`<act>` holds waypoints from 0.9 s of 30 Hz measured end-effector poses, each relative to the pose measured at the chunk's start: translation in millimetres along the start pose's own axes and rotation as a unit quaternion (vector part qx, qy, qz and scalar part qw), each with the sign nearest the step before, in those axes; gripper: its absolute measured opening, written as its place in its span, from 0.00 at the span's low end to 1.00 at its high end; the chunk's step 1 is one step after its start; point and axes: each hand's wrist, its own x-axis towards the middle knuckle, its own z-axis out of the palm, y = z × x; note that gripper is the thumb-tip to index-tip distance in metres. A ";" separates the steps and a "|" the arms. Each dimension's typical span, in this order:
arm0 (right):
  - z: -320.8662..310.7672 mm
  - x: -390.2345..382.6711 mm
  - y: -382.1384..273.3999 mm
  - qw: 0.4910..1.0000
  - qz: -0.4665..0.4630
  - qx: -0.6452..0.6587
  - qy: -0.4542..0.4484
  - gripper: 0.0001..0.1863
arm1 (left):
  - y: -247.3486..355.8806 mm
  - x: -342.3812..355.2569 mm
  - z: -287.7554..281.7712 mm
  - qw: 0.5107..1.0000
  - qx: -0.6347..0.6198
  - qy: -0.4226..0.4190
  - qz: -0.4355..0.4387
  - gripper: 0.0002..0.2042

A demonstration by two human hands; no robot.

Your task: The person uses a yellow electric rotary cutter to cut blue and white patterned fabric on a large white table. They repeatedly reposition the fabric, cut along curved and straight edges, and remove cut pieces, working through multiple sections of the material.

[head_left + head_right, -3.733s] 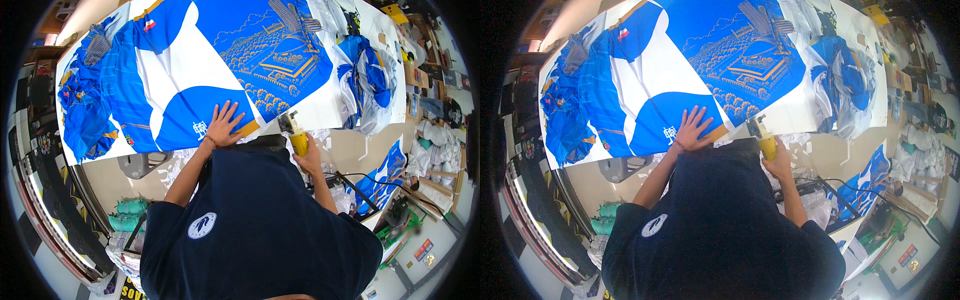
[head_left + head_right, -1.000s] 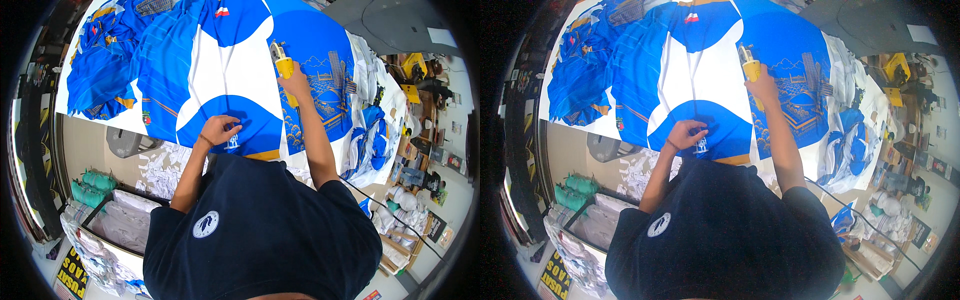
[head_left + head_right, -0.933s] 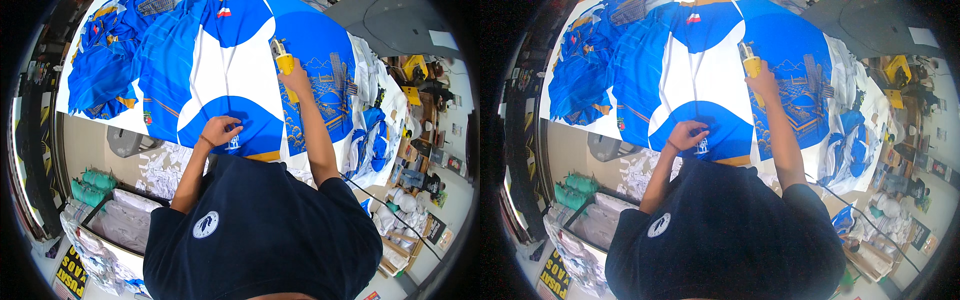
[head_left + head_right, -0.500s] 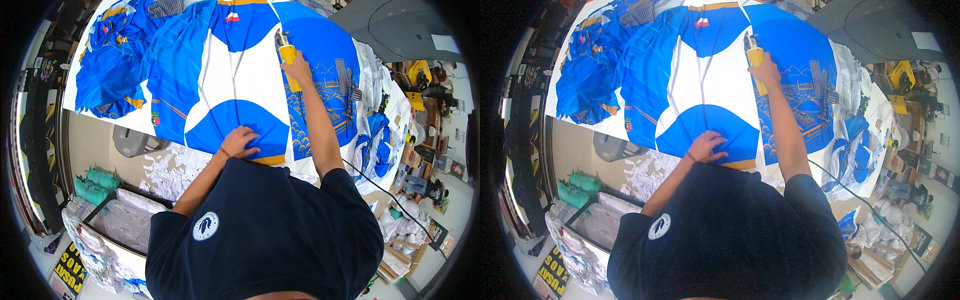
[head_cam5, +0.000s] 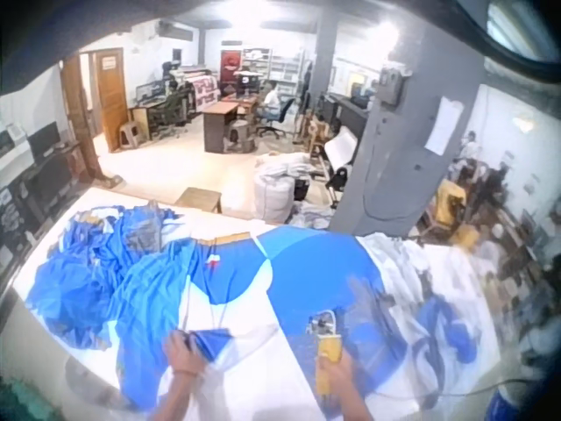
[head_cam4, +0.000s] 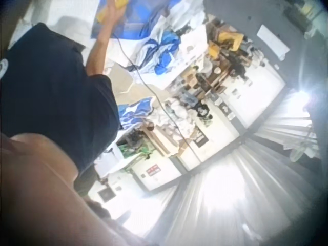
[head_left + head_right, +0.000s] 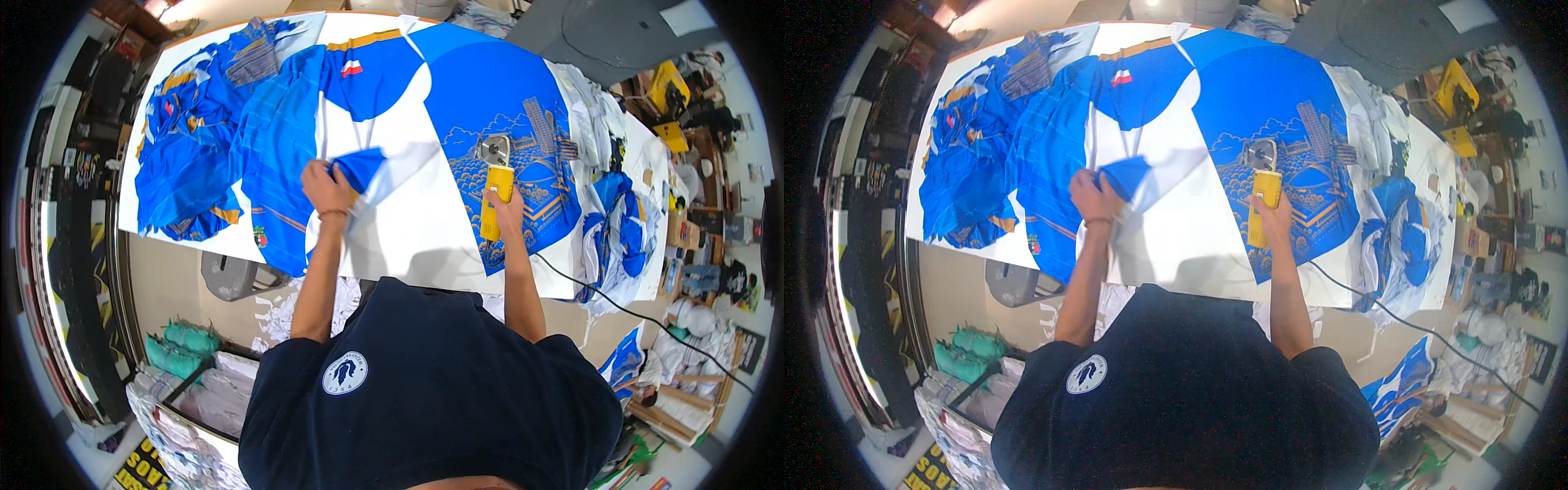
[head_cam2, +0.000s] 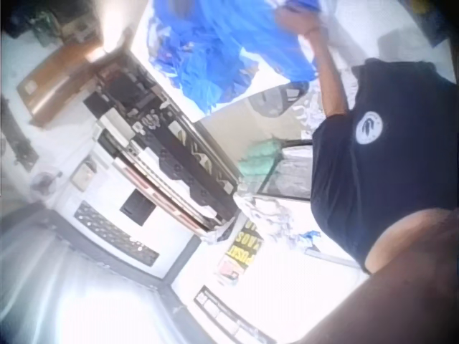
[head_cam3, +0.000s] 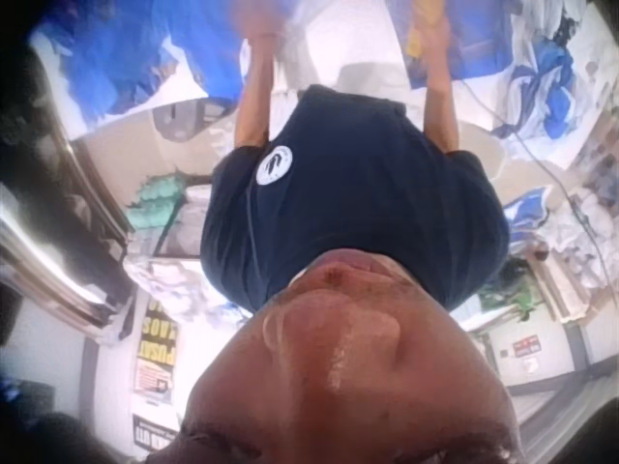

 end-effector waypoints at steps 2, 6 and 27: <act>-19.4 -10.0 8.9 0.999 0.026 0.043 0.016 0.20 | -6.0 8.3 -5.4 0.986 0.123 -0.025 0.106 0.19; -70.6 -9.6 60.9 0.997 -0.036 0.051 0.055 0.20 | 6.4 -18.2 -6.0 0.949 0.233 -0.148 0.152 0.27; -123.0 -137.8 39.1 0.984 0.035 -0.160 0.076 0.29 | 40.0 2.9 44.4 0.920 0.130 -0.269 0.252 0.45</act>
